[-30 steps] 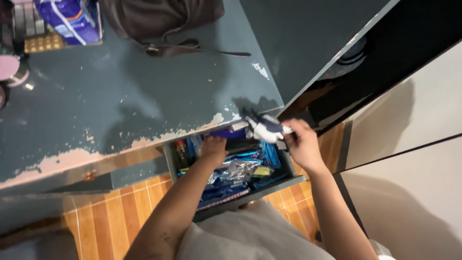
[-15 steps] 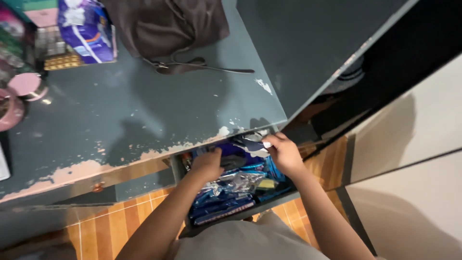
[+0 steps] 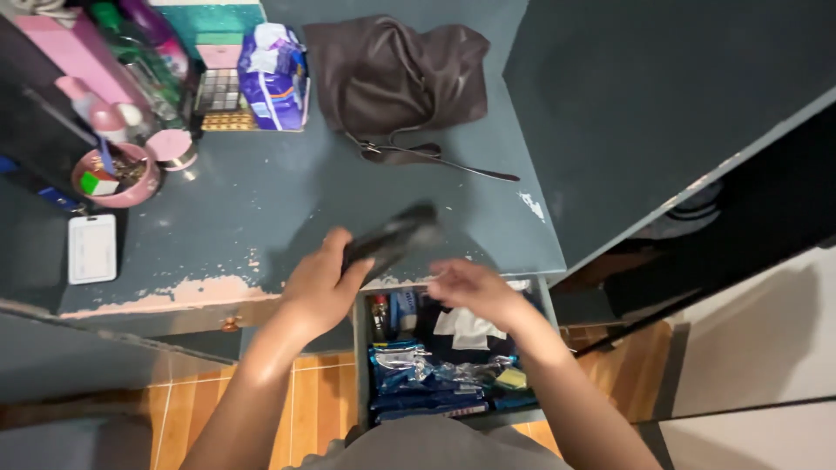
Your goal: Preparing a trash bag by tearing it from a roll, unfolding it, and hanging it on a door handle
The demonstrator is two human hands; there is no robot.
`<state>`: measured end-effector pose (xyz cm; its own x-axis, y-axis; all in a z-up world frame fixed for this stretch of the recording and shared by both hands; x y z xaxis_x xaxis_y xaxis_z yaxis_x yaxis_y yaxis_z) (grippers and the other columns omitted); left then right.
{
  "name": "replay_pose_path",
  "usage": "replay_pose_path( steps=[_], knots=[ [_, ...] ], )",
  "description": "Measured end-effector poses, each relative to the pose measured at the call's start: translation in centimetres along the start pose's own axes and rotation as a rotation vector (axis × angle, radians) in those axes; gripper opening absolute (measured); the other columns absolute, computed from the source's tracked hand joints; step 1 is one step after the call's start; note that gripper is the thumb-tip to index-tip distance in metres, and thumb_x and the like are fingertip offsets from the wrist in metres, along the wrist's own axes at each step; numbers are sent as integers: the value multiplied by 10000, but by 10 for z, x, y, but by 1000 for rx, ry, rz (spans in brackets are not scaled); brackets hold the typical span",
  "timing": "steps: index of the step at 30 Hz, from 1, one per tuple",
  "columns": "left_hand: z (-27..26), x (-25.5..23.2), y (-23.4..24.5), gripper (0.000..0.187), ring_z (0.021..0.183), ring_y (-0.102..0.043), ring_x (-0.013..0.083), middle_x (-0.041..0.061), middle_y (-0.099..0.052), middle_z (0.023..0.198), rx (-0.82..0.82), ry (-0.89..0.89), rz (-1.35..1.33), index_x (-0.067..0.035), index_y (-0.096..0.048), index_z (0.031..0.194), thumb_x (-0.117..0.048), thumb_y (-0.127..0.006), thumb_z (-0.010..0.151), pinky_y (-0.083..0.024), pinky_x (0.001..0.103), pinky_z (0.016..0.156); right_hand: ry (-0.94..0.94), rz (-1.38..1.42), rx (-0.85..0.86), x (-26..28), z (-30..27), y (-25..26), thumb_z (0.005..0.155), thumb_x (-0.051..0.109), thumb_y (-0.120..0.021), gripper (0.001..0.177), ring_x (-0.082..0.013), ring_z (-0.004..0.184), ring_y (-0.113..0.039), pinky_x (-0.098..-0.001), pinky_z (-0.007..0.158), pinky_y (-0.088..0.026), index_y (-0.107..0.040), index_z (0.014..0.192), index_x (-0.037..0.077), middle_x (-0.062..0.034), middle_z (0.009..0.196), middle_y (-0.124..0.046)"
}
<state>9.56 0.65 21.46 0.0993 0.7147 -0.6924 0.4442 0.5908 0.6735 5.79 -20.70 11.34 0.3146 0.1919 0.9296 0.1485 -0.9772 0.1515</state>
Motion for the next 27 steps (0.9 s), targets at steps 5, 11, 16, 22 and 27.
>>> replay_pose_path(
  steps=[5, 11, 16, 22, 27],
  knots=[
    [9, -9, -28, 351, 1015, -685, 491, 281, -720, 968, -105, -185, -114, -64, -595, 1146, -353, -414, 1062, -521, 587, 883, 49, 667, 65, -3, 45, -29, 957, 403, -646, 622, -460, 1154, -660, -591, 902, -554, -411, 1430, 73, -301, 1314, -626],
    [39, 20, -49, 409, 1062, -667, 438, 199, -725, 1031, -190, -245, -189, -79, -698, 1116, -384, -429, 1079, -525, 537, 930, -23, 933, -58, -30, 37, -2, 885, 241, -770, 499, -405, 1120, -676, -626, 936, -529, -614, 1328, 73, -234, 1260, -674],
    [37, 21, -51, 461, 1151, -628, 433, 207, -731, 1090, -229, -120, -446, -69, -729, 1124, -442, -467, 1056, -500, 542, 987, -75, 978, -141, -72, 31, 33, 844, 92, -792, 382, -353, 1005, -717, -584, 913, -553, -664, 1194, 6, -200, 1119, -715],
    [12, 2, -34, 480, 1032, -719, 405, 216, -760, 1000, -123, 63, -827, -73, -768, 1094, -410, -427, 1074, -520, 557, 1012, -126, 1203, -114, -87, 27, 34, 878, 126, -730, 309, -300, 1024, -714, -501, 947, -558, -678, 1175, 56, -129, 1098, -721],
    [14, 6, -28, 364, 1182, -638, 335, 245, -708, 1133, -160, 9, -1074, 35, -731, 1107, -284, -575, 1030, -504, 581, 1017, -188, 1245, -177, -28, -13, 3, 860, 270, -775, 404, -305, 1064, -677, -511, 1037, -501, -661, 1166, 32, -147, 1116, -702]
  ],
)
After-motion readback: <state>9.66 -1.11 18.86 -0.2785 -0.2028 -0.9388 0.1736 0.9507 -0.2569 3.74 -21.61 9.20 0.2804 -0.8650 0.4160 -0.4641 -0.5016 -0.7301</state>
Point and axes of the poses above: each hand's wrist, its own z-axis towards the middle knuckle, its own y-axis out of the back of the hand, x = y × z, the point moved 10 cm from there along z, towards the middle knuckle
